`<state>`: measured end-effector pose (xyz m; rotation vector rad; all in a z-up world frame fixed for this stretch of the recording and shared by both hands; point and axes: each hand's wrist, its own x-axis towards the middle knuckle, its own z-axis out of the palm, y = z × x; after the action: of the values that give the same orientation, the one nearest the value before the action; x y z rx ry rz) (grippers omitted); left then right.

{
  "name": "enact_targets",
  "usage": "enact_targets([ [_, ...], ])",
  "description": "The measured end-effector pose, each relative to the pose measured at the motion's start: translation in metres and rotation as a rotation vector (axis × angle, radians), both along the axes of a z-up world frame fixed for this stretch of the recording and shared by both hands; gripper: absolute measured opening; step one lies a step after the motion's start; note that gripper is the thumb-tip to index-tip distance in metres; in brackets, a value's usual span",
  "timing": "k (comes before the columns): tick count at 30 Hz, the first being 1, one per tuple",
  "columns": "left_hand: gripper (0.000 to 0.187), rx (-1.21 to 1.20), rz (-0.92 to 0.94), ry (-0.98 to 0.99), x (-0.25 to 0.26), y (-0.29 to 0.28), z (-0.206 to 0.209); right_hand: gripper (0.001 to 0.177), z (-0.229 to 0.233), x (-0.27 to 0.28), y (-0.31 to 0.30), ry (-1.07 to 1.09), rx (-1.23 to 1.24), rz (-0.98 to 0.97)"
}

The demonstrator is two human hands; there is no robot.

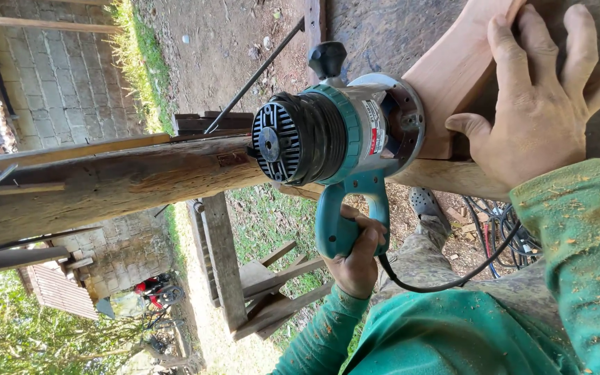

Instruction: Using a power router to shape the edges of wooden furniture components.

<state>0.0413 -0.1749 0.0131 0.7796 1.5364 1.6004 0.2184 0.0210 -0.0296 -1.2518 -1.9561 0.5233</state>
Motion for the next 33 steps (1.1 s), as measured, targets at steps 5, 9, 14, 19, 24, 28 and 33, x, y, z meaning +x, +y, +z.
enact_targets([
  [5,0.035,-0.005,0.027,0.015,0.005,-0.001,0.000,0.097,0.003,-0.001,0.000,0.013,-0.033,0.009],
  [9,0.036,0.011,0.045,0.008,0.009,0.001,-0.001,0.097,0.006,0.000,0.002,0.046,-0.073,0.033],
  [14,0.046,0.036,0.019,0.116,-0.022,0.019,0.025,0.093,0.002,0.000,0.000,0.011,-0.046,0.045],
  [19,0.048,0.065,-0.072,0.289,-0.076,0.059,0.050,0.091,0.007,-0.007,-0.004,0.022,-0.062,0.062],
  [24,0.045,-0.057,-0.210,0.481,-0.099,0.112,0.082,0.095,0.019,-0.020,-0.009,-0.048,-0.056,0.075],
  [28,0.039,-0.028,-0.257,0.539,-0.112,0.125,0.093,0.090,0.021,-0.032,-0.014,-0.139,-0.080,0.068],
  [33,0.048,-0.035,-0.261,0.601,-0.139,0.132,0.078,0.075,0.022,-0.046,-0.018,-0.050,0.009,0.128],
])
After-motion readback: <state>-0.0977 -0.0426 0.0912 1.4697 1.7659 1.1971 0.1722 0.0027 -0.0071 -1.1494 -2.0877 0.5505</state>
